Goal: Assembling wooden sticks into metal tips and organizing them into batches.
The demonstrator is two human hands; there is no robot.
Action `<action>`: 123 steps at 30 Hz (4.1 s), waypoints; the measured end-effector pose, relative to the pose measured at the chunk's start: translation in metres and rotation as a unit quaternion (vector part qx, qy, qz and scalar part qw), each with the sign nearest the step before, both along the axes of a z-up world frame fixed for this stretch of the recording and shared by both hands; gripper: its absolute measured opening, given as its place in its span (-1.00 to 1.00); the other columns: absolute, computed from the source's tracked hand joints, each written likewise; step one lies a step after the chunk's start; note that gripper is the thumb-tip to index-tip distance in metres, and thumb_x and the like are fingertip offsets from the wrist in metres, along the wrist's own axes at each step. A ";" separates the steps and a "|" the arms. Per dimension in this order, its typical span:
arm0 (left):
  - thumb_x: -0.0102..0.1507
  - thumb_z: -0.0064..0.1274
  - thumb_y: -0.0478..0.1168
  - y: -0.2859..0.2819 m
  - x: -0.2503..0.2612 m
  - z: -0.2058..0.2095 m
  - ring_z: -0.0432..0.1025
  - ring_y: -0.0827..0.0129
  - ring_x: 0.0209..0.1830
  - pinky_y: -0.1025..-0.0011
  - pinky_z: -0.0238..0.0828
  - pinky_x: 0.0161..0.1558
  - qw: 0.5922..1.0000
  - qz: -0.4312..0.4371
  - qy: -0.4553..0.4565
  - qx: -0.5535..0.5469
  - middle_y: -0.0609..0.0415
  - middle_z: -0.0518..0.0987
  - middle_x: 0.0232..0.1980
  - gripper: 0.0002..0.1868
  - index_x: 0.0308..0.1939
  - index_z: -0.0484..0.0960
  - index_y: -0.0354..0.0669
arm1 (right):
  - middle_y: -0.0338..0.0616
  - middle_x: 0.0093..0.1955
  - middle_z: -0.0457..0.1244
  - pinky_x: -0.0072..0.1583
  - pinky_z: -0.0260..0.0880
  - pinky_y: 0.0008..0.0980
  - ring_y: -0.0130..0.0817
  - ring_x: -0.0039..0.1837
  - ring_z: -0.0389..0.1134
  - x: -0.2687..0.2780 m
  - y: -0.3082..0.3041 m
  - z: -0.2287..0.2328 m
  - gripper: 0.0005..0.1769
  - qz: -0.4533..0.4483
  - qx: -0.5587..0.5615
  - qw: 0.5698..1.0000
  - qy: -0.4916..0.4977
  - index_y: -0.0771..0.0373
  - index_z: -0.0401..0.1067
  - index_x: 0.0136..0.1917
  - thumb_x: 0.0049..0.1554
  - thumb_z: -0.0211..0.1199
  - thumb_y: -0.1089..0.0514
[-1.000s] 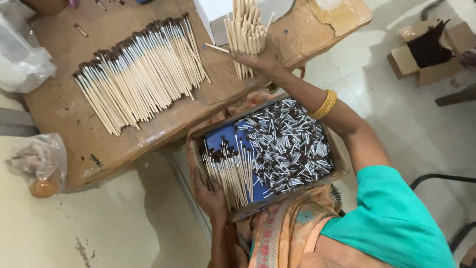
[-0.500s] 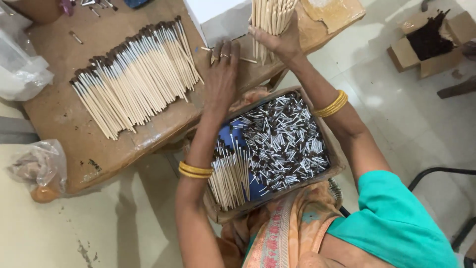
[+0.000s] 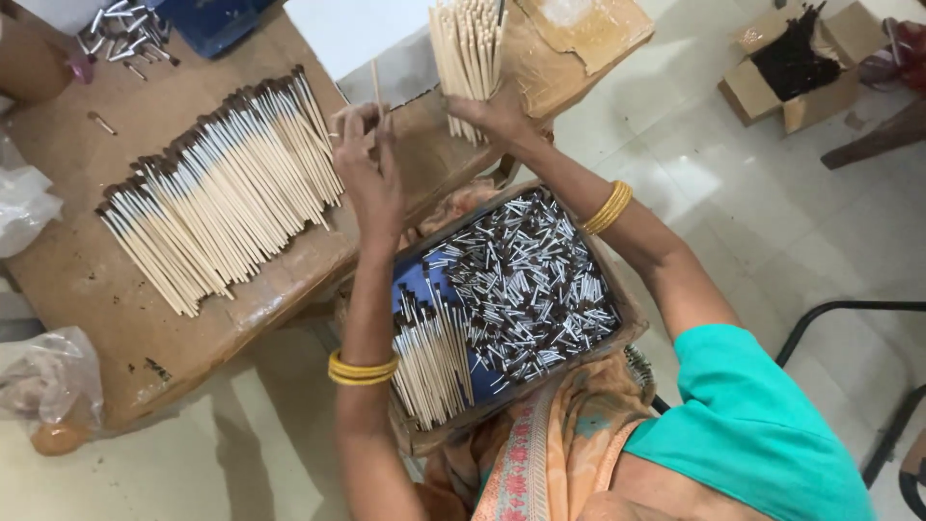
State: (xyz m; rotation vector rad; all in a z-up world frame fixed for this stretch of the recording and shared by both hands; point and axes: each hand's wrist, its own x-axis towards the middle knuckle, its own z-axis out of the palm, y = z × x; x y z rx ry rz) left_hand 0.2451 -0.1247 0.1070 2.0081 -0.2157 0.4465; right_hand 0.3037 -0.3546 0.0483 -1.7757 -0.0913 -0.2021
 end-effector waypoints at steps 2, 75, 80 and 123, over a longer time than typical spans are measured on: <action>0.55 -0.07 -0.15 -0.028 -0.007 0.016 0.51 0.30 -0.16 0.45 0.59 -0.24 0.988 -0.016 0.078 -0.131 -0.18 0.62 0.08 -0.74 0.22 0.62 -0.13 | -0.02 0.00 0.44 -0.02 0.66 -0.32 -0.28 -0.05 0.53 -0.009 0.020 0.006 -0.41 0.016 0.031 0.997 0.074 0.29 0.43 0.23 0.02 0.53 0.03; 0.09 0.35 -0.43 0.044 -0.304 -0.171 0.62 0.16 -0.05 0.29 0.68 -0.01 0.771 -0.024 0.410 -0.487 -0.23 0.65 -0.01 -0.38 0.20 0.43 -0.41 | 0.04 0.15 0.24 -0.03 0.71 -0.47 -0.34 0.03 0.49 -0.313 0.080 -0.060 -0.39 0.197 0.093 0.967 0.135 0.25 0.10 0.38 0.21 0.37 0.18; 0.15 0.35 -0.37 0.051 -0.330 -0.222 0.63 0.15 0.03 0.34 0.66 0.10 0.724 0.011 0.452 -0.522 -0.29 0.68 0.01 -0.44 0.18 0.50 -0.52 | 0.04 0.36 0.18 0.02 0.59 -0.23 -0.08 0.22 0.39 -0.316 0.059 -0.056 -0.14 0.419 -0.315 0.825 -0.212 0.14 0.23 0.47 -0.07 0.43 0.16; 0.12 0.34 -0.42 0.035 -0.312 -0.190 0.65 0.02 0.03 0.24 0.69 0.13 0.696 0.045 0.501 -0.513 -0.31 0.67 0.06 -0.21 0.13 0.19 0.47 | -0.42 -0.41 0.05 -0.43 0.03 -0.65 -0.61 -0.44 0.02 -0.314 0.063 -0.092 -0.85 0.170 0.323 0.855 0.368 0.11 0.23 0.07 0.40 0.15 0.07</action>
